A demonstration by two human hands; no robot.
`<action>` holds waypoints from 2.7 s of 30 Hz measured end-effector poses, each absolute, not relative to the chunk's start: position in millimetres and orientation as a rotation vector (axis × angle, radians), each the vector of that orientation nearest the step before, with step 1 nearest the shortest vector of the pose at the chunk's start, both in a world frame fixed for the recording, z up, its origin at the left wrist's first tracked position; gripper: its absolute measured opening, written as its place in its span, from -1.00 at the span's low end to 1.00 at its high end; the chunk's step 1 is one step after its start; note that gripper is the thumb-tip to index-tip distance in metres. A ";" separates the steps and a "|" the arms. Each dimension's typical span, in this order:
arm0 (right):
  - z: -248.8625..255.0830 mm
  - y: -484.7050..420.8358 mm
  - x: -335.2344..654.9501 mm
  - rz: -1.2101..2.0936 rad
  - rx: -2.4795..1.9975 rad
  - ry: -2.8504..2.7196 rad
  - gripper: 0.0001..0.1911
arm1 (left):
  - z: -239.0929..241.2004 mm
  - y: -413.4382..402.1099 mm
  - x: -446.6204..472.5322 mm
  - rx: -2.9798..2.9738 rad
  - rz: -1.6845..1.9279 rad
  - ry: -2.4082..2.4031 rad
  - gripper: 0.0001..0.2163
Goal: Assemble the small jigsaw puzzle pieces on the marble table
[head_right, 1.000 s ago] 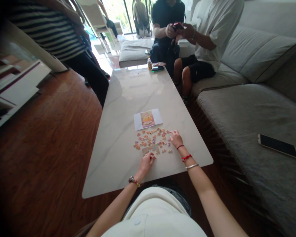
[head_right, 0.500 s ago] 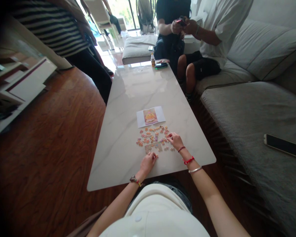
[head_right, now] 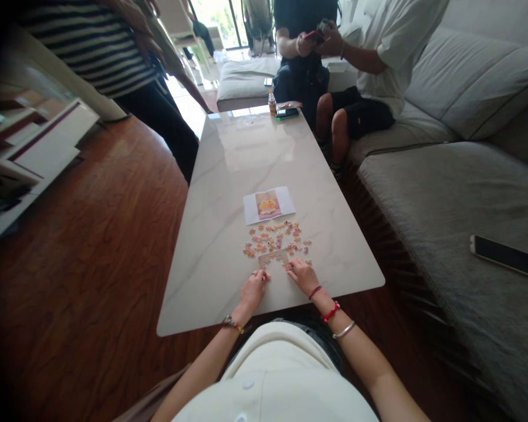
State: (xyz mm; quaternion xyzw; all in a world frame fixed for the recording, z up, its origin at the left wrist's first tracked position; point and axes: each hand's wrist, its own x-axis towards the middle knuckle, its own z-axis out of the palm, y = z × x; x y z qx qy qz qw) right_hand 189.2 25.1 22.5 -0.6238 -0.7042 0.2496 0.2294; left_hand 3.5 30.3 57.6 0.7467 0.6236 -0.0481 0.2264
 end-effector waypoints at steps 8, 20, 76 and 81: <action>20.0 22.5 190.3 0.609 -1.690 -1.850 -0.88 | 60.8 30.2 12.4 2.088 -0.073 1.733 -0.78; 18.9 66.5 274.5 0.483 -1.954 -1.722 -0.93 | 57.0 41.4 -13.9 2.050 0.198 1.906 -0.74; 29.5 66.4 227.2 0.679 -1.772 -2.212 -0.92 | 41.0 43.9 -37.4 1.905 0.173 1.943 -0.70; 34.1 70.8 227.0 0.664 -1.713 -2.282 -0.95 | 39.0 44.7 -37.6 1.891 0.169 1.950 -0.70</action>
